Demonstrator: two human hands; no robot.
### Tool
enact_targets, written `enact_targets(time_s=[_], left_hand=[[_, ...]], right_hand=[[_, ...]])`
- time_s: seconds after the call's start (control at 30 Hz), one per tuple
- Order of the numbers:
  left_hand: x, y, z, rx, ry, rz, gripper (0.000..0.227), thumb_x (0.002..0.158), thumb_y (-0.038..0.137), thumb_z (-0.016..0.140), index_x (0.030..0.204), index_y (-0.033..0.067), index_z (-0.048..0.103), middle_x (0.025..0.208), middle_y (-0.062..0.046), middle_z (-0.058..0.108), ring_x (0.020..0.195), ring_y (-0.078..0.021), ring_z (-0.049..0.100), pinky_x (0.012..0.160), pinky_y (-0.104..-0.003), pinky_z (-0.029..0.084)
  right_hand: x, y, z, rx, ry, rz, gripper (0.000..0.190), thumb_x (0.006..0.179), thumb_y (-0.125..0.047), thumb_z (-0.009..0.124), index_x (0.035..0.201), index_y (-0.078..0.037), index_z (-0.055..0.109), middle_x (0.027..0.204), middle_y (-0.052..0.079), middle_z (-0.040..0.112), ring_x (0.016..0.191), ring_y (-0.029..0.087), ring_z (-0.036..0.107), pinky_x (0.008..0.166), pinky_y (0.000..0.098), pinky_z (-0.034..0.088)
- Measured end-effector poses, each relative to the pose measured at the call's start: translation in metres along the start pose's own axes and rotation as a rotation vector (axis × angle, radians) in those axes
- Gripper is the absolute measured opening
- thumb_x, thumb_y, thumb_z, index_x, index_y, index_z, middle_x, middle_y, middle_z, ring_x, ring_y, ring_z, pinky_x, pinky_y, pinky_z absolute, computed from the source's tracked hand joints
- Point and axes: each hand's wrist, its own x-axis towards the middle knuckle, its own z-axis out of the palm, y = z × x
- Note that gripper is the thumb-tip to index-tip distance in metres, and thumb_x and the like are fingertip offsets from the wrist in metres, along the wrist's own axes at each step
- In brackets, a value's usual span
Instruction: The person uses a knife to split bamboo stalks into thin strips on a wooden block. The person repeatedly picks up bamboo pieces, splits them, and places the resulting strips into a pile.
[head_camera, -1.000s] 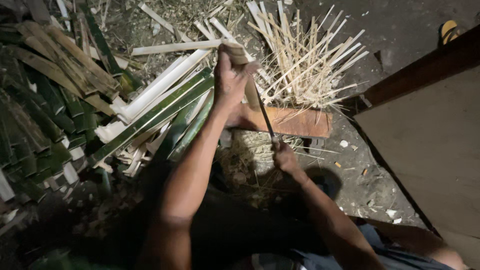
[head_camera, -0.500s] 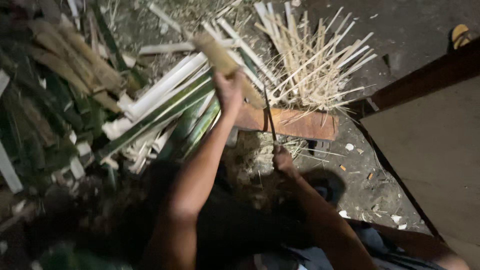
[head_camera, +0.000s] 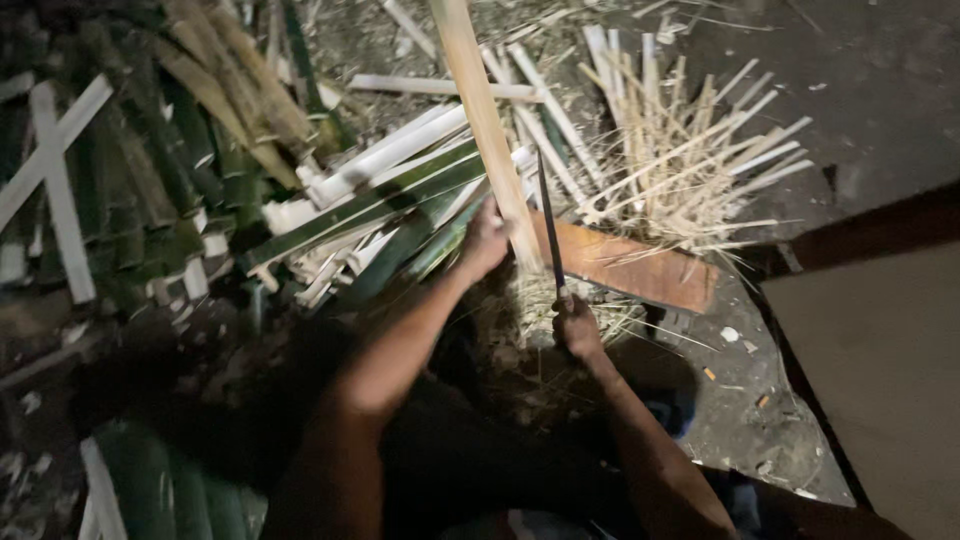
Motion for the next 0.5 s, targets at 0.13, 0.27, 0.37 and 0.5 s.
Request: enact_targets(time_s=[0.13,0.27,0.37,0.5], left_hand=[[0.013,-0.013,-0.051,-0.373,0.085,-0.347,0.074,0.099,0.014,0.063,0.151,0.0192,0.011,0.119,-0.012,0.060,0.099,-0.0270,0.067,0.074,-0.044,0.062],[-0.019,-0.019,-0.073,-0.474,0.043,-0.579,0.064,0.098,0.017,0.060,0.147,0.0243,0.019,0.120,-0.015,0.061,0.081,-0.0283,0.073,0.055,-0.043,0.058],[-0.043,-0.033,-0.093,-0.641,0.036,-0.607,0.062,0.099,0.014,0.060,0.146,0.0260,0.022,0.123,-0.009,0.058,0.082,-0.0304,0.078,0.054,-0.038,0.059],[-0.031,-0.060,-0.143,-0.661,0.178,-0.656,0.058,0.099,0.020,0.060,0.145,0.0225,0.025,0.119,-0.009,0.061,0.081,-0.0287,0.076,0.056,-0.036,0.056]], right_hand=[[0.000,-0.020,0.031,-0.153,-0.007,-0.062,0.058,0.102,-0.063,0.045,0.093,-0.008,0.062,0.053,0.002,0.049,0.043,0.014,0.047,0.042,0.0339,0.038],[0.010,-0.038,0.053,-0.253,-0.083,-0.115,0.060,0.101,-0.063,0.041,0.092,-0.007,0.060,0.053,0.002,0.050,0.043,0.014,0.050,0.042,0.0336,0.041],[0.020,-0.042,0.072,-0.209,-0.134,-0.055,0.058,0.101,-0.061,0.041,0.094,-0.006,0.059,0.051,0.006,0.045,0.040,0.019,0.044,0.041,0.0372,0.037],[0.024,-0.053,0.096,-0.269,-0.205,-0.198,0.057,0.104,-0.059,0.045,0.094,-0.005,0.061,0.056,0.003,0.048,0.047,0.014,0.045,0.044,0.0337,0.037]])
